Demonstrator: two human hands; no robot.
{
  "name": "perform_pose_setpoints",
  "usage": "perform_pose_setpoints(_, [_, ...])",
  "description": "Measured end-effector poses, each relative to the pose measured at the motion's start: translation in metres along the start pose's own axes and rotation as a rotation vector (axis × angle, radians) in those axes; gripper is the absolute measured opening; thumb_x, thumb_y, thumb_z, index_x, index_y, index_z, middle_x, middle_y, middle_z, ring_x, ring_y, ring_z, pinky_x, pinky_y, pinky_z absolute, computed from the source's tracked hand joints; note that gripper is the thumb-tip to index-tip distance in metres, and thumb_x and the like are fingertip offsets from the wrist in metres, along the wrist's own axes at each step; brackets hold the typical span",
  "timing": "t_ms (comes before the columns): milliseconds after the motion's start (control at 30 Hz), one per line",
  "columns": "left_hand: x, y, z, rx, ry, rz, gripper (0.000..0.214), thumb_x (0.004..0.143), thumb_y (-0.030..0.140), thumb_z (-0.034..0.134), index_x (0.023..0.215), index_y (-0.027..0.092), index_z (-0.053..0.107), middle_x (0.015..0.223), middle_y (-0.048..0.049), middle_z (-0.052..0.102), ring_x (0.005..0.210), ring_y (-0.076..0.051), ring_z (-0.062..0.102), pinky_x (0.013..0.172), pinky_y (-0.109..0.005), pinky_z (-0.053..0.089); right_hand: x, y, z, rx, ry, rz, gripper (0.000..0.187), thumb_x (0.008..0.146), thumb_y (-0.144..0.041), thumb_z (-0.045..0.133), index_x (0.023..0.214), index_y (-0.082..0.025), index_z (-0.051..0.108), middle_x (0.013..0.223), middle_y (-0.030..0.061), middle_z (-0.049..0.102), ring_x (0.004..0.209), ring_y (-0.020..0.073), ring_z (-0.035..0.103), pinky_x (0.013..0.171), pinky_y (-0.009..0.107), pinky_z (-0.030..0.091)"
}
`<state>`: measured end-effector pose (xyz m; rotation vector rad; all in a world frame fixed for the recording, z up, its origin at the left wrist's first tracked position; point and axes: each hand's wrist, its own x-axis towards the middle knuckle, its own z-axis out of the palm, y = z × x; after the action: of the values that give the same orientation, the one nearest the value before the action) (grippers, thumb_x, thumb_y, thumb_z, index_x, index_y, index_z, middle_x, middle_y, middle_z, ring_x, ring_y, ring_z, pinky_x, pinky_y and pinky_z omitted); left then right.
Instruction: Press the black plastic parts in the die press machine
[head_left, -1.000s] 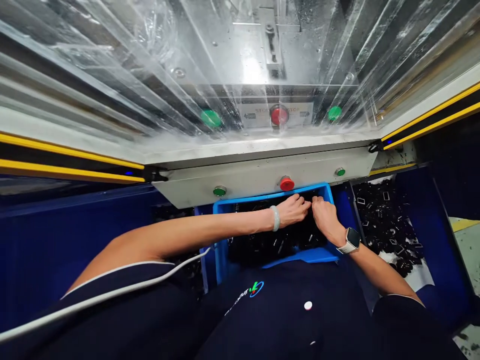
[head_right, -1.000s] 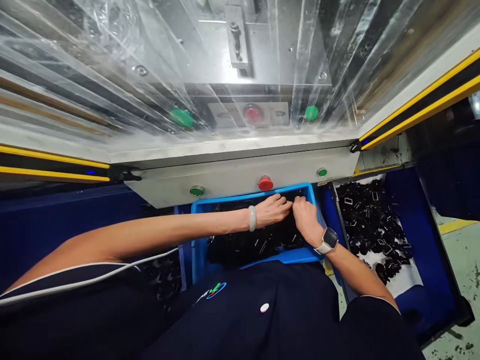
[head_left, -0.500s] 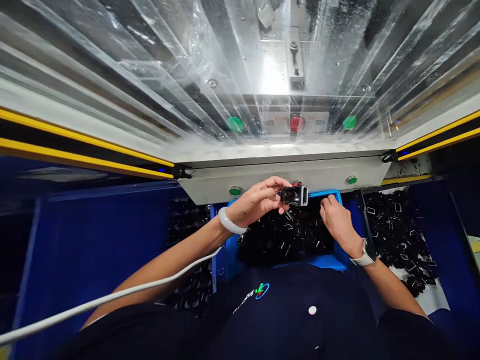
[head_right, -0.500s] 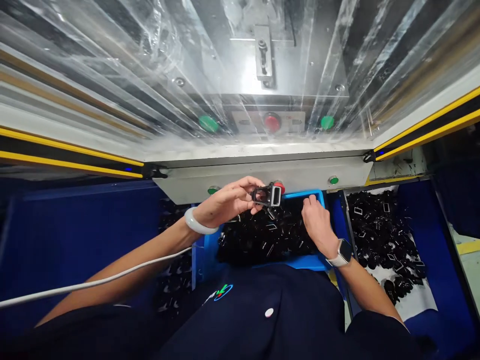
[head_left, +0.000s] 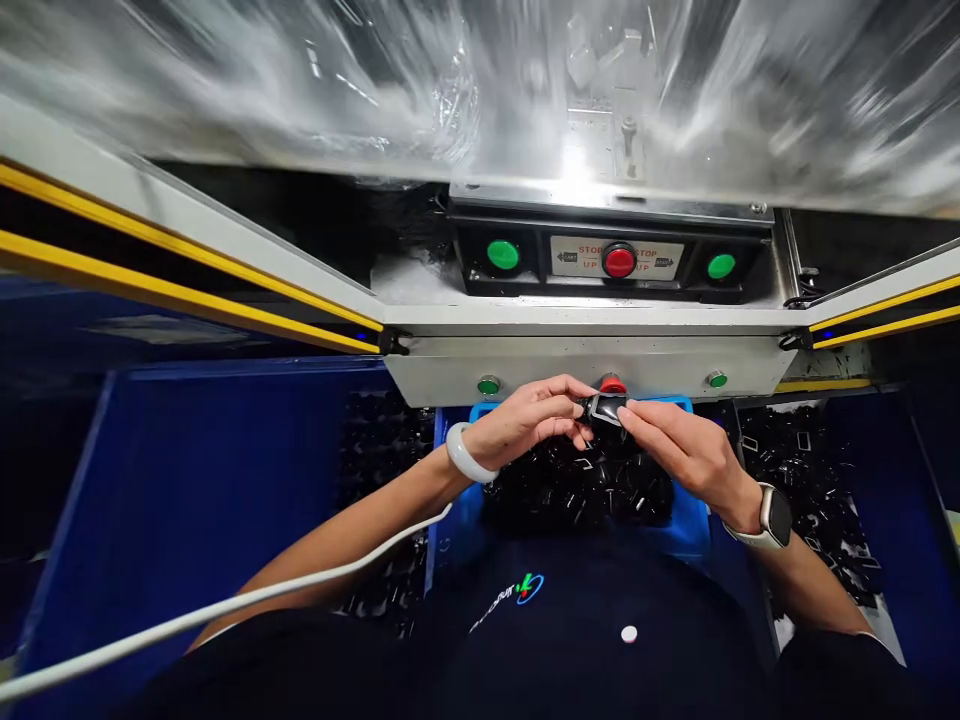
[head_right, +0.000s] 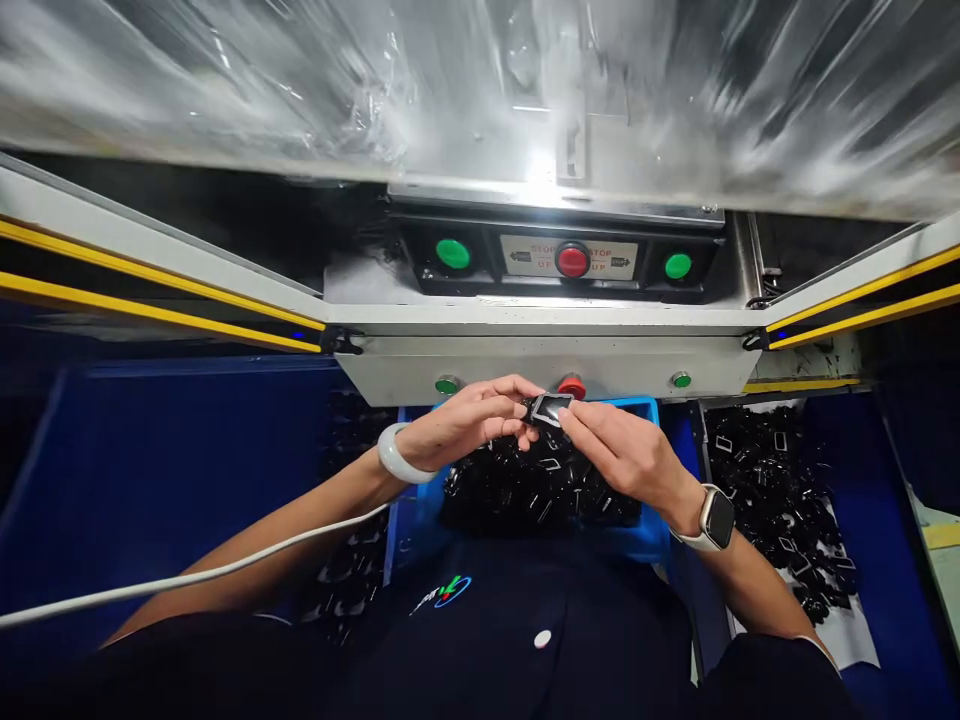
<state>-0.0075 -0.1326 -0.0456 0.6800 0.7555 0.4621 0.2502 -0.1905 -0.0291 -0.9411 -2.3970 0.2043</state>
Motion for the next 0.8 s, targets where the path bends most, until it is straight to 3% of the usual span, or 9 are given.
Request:
perform_pose_setpoints(133, [0.004, 0.002, 0.002, 0.005, -0.001, 0.003, 0.023, 0.086, 0.03, 0.074, 0.102, 0.013, 0.071, 0.088, -0.006, 0.072, 0.079, -0.017, 0.069, 0.077, -0.034, 0.059, 0.01, 0.005, -0.004, -0.078, -0.09, -0.086, 0.048, 0.099, -0.001, 0.057, 0.142, -0.018, 0.066, 0.13, 0.0122, 0.076, 0.118, 0.0234, 0.075, 0.101, 0.039, 0.066])
perform_pose_setpoints(300, [0.018, 0.009, 0.006, 0.185, 0.073, 0.018, 0.034, 0.085, 0.043, 0.081, 0.099, 0.013, 0.074, 0.087, -0.005, 0.072, 0.069, -0.013, 0.065, 0.064, -0.027, 0.055, 0.026, 0.004, -0.013, -0.236, -0.101, -0.216, 0.032, 0.101, -0.001, 0.054, 0.124, -0.012, 0.074, 0.117, 0.0119, 0.08, 0.104, 0.0209, 0.078, 0.091, 0.033, 0.068])
perform_pose_setpoints(433, [0.023, 0.042, 0.007, 0.206, 0.122, 0.143, 0.033, 0.078, 0.041, 0.086, 0.092, 0.014, 0.074, 0.08, -0.0035, 0.072, 0.067, -0.014, 0.066, 0.064, -0.028, 0.056, 0.059, 0.021, -0.039, -0.17, -0.066, -0.104, 0.033, 0.105, -0.006, 0.051, 0.125, -0.018, 0.074, 0.115, 0.0079, 0.08, 0.105, 0.0168, 0.076, 0.092, 0.03, 0.066])
perform_pose_setpoints(533, [0.027, 0.082, 0.003, 0.218, 0.227, 0.35, 0.029, 0.079, 0.035, 0.087, 0.093, 0.014, 0.073, 0.085, -0.0031, 0.073, 0.067, -0.013, 0.067, 0.069, -0.031, 0.059, 0.113, 0.055, -0.055, -0.171, 0.083, 0.141, 0.028, 0.108, -0.017, 0.052, 0.123, -0.026, 0.074, 0.117, 0.0033, 0.078, 0.108, 0.0156, 0.074, 0.099, 0.033, 0.062])
perform_pose_setpoints(667, [0.052, 0.138, -0.006, 0.247, 0.408, 0.611, 0.024, 0.081, 0.026, 0.086, 0.092, 0.014, 0.068, 0.085, -0.0026, 0.071, 0.068, -0.014, 0.068, 0.069, -0.032, 0.06, 0.222, 0.118, -0.05, -0.278, 0.19, 0.409, 0.026, 0.108, -0.031, 0.057, 0.122, -0.015, 0.071, 0.121, 0.0104, 0.075, 0.117, 0.0223, 0.069, 0.108, 0.043, 0.054])
perform_pose_setpoints(800, [0.087, 0.184, -0.013, 0.277, 0.59, 0.787, 0.016, 0.09, 0.018, 0.078, 0.087, 0.014, 0.063, 0.084, -0.0013, 0.069, 0.071, -0.012, 0.066, 0.069, -0.031, 0.061, 0.307, 0.166, -0.036, -0.35, 0.143, 0.74, 0.069, 0.102, -0.057, 0.058, 0.133, 0.004, 0.055, 0.14, 0.0235, 0.062, 0.14, 0.0358, 0.052, 0.111, 0.055, 0.046])
